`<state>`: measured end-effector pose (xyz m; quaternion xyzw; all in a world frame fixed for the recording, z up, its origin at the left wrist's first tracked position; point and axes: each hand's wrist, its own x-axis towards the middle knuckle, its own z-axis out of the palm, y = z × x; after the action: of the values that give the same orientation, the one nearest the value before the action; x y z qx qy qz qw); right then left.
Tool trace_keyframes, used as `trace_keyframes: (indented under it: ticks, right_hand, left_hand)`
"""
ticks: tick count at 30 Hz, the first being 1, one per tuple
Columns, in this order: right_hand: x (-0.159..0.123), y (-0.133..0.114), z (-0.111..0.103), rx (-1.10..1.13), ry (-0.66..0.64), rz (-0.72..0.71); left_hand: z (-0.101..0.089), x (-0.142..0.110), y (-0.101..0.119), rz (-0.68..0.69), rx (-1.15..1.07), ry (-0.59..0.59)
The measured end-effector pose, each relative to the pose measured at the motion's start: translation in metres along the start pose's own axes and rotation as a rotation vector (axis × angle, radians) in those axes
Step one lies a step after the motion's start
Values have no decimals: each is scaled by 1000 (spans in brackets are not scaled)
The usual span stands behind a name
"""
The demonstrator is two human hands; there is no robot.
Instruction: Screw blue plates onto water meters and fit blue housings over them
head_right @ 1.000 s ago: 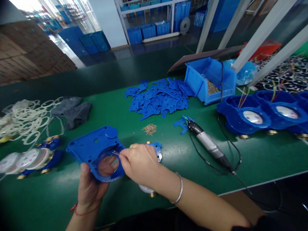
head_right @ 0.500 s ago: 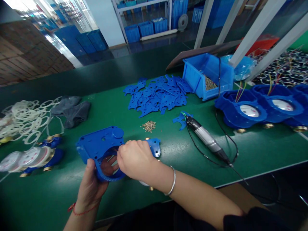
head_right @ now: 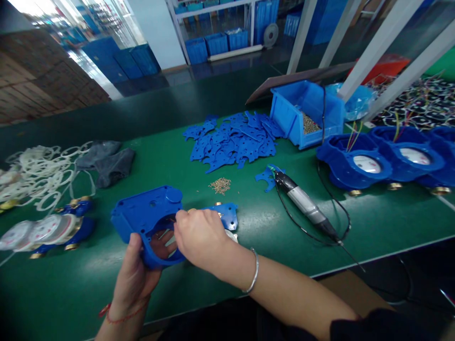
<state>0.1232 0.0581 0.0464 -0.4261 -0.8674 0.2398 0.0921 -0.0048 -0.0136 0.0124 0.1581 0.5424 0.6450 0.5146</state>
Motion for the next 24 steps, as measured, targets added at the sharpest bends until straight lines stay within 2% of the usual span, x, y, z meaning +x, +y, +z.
trace_keyframes:
  ticks: [7,24]
  right_hand:
    - [0,-2,-1,-20,-3,-31]
    - [2,-2,-3,-19,-45,-1]
  left_hand:
    - [-2,0,-2,-13,2,-7]
    - [-3,0,-5,-41,-11,-14]
